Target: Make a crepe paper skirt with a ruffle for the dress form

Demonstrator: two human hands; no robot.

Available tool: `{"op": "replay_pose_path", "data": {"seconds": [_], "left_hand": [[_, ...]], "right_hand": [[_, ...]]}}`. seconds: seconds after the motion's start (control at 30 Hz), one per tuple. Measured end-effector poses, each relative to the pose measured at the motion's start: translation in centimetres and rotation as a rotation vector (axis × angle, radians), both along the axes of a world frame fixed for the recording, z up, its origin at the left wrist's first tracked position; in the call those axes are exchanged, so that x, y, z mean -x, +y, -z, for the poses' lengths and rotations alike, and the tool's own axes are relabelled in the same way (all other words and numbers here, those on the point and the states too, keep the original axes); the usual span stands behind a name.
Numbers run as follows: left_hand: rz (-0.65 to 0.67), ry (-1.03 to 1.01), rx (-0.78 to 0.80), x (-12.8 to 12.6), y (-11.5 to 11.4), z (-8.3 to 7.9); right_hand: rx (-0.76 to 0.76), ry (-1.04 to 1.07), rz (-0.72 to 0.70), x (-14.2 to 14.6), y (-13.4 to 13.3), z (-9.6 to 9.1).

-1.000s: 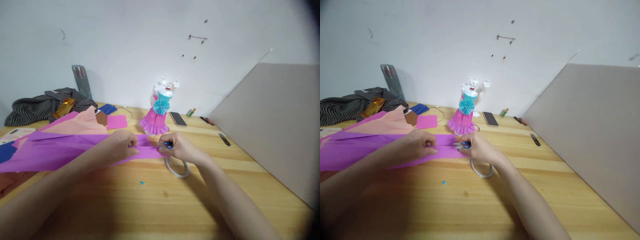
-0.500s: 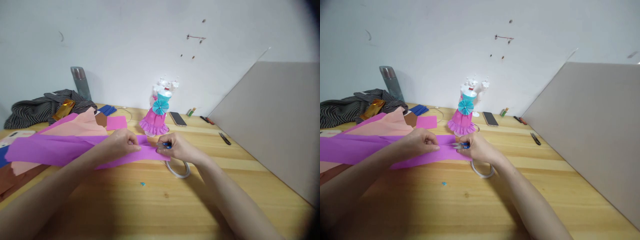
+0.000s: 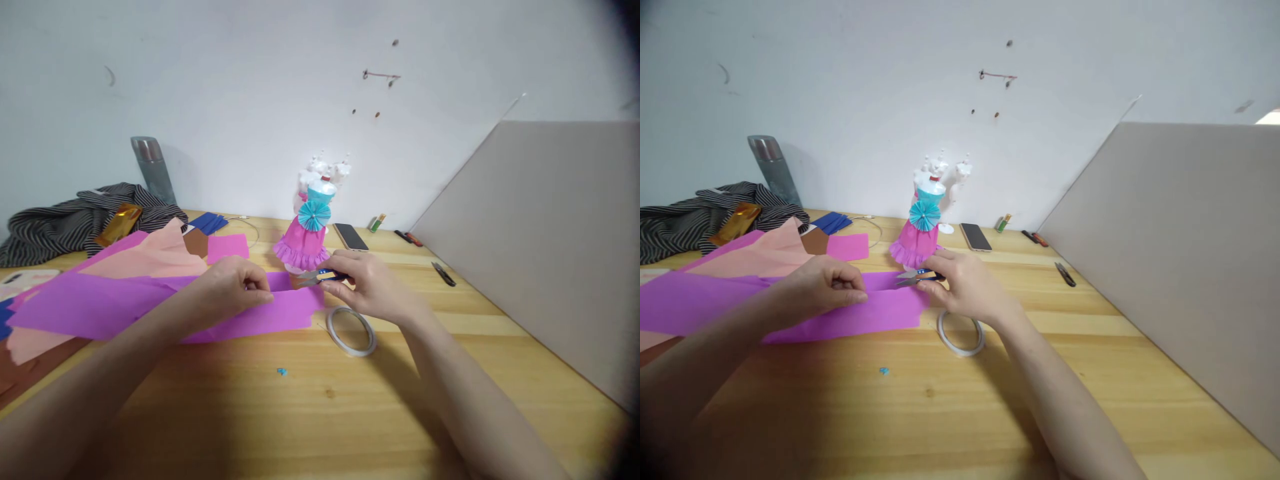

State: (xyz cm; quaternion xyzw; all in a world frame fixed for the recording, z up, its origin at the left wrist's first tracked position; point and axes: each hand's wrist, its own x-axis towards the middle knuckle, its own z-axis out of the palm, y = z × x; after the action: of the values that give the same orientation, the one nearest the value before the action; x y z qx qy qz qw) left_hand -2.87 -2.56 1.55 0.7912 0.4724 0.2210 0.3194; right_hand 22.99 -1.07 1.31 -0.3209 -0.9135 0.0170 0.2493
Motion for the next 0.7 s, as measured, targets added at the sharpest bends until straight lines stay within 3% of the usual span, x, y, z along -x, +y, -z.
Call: {"op": "replay_pose_path", "data": {"seconds": [0.27,0.7], "left_hand": [[0.06,0.013,-0.068,0.03,-0.61,-0.3],[0.011,0.069,-0.027,-0.31,-0.96,-0.8]], "right_hand": [[-0.096,-0.002,-0.115,0.31,-0.62,-0.45],[-0.113,-0.008,-0.108,0.75,-0.64,0.23]]}}
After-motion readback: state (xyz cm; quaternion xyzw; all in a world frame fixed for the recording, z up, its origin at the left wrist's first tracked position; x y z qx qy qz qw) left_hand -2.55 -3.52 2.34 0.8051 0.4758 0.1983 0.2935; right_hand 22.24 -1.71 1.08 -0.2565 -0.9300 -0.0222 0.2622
